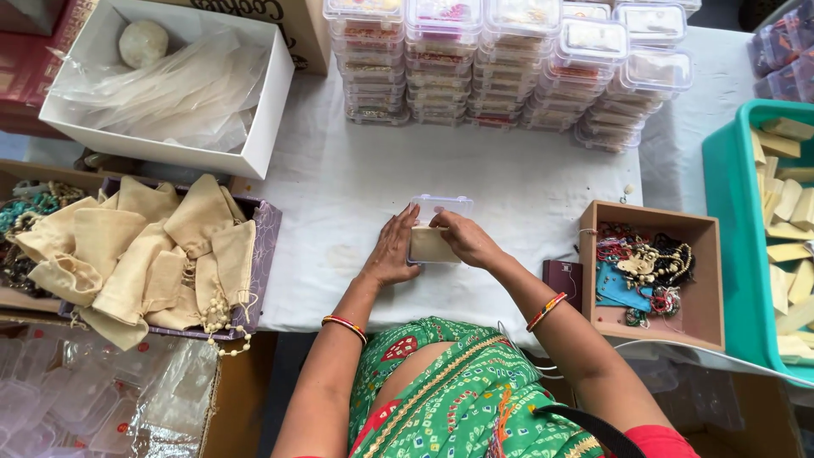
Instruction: The person selects a beaded bracelet from a wooden box, places it into a small clear plastic bag, then transfers the bag into a beige drawstring pouch. The pouch is tied shut and placed into a small clear plastic container, which is then stacked with other similar containers.
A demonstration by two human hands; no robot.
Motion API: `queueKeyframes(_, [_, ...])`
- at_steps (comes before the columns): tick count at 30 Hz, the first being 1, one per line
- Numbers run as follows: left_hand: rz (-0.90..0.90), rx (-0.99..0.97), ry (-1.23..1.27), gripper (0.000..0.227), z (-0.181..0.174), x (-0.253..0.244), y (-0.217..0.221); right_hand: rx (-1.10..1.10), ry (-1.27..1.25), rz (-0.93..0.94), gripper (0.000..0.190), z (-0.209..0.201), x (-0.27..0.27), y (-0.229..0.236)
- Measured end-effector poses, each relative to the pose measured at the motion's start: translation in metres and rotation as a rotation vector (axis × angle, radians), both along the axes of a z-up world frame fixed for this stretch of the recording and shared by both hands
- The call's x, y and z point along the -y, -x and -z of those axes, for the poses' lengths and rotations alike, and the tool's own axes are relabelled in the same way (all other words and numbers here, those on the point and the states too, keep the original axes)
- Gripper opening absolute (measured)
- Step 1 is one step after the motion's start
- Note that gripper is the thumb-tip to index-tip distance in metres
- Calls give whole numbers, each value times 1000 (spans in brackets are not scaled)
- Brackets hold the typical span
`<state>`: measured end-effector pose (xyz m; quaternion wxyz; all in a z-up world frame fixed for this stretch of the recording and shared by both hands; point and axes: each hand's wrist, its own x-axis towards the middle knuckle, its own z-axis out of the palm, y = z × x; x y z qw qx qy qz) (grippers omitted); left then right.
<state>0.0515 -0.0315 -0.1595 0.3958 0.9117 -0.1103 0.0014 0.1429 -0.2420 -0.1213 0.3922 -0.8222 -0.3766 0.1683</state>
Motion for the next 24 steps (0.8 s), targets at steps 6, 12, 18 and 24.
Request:
queueKeyframes(6, [-20, 35, 17, 117, 11, -1, 0, 384, 248, 170, 13, 16, -3, 20])
queueKeyframes(12, [-8, 47, -38, 89, 23, -2, -1, 715, 224, 170, 8, -12, -4, 34])
queueKeyframes(18, [85, 101, -76, 73, -9, -1, 2, 740, 158, 73, 17, -15, 12, 41])
queueKeyframes(24, [-99, 56, -50, 28, 8, 9, 1, 638, 204, 27, 19, 24, 31, 39])
